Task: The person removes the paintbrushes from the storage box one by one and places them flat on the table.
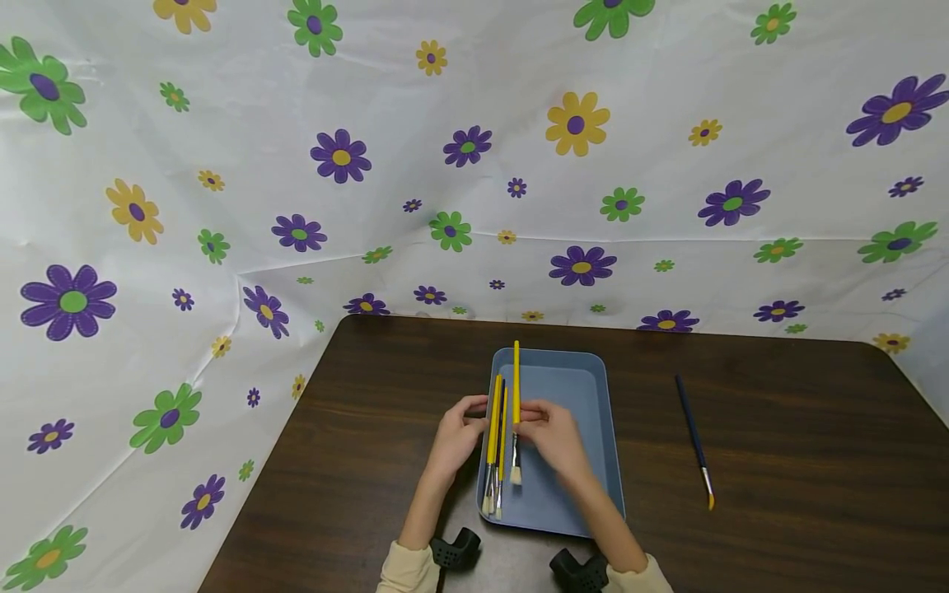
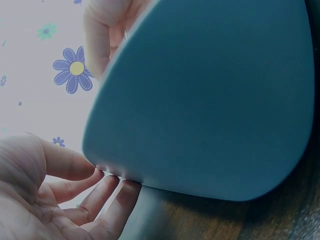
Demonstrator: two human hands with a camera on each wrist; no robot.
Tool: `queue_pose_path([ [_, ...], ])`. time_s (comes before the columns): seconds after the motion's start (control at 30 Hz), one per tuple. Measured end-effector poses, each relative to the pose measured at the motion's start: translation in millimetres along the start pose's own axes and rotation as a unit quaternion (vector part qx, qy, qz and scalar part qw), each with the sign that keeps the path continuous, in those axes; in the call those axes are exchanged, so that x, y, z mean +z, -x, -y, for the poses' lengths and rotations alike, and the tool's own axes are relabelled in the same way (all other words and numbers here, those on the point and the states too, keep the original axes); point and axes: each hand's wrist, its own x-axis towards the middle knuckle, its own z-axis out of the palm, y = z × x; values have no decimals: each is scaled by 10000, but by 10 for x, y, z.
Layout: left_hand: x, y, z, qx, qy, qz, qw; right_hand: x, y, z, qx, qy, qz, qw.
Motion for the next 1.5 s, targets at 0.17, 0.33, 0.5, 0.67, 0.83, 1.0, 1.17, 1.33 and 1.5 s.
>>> queue_pose_path([
  [0.17, 1, 10, -1, -12, 8, -3, 10000, -132, -18, 65, 93, -23, -85, 9999],
  [0.33, -7, 9, 13, 17, -79, 22, 10000, -275, -18, 155, 141, -42, -133, 9998],
  [0.5, -9, 10, 15, 21, -168, 6, 9999, -452, -16, 206, 207, 65, -233, 9995],
  [0.67, 0, -2, 2, -58, -120, 17, 9999, -649, -16, 230, 241, 137, -357, 9990],
  [0.83, 8, -25, 19, -55, -150, 10, 9999, -836, -32, 223, 349, 31, -494, 9982],
  [1.0, 10, -27, 36, -47, -147, 22, 9999, -1029, -49, 190, 394, -4, -622, 9973],
  [1.17, 2, -9, 19, -37, -154, 20, 9999, -1231, -44, 123, 437, 151, -741, 9962],
  [1.33, -4, -1, 5, -80, -181, -7, 9998, -1395, -43, 60, 537, 234, -768, 9953],
  [1.5, -4, -15, 23, -131, -201, -9, 9997, -1519, -62, 0, 675, 128, -668, 9954],
])
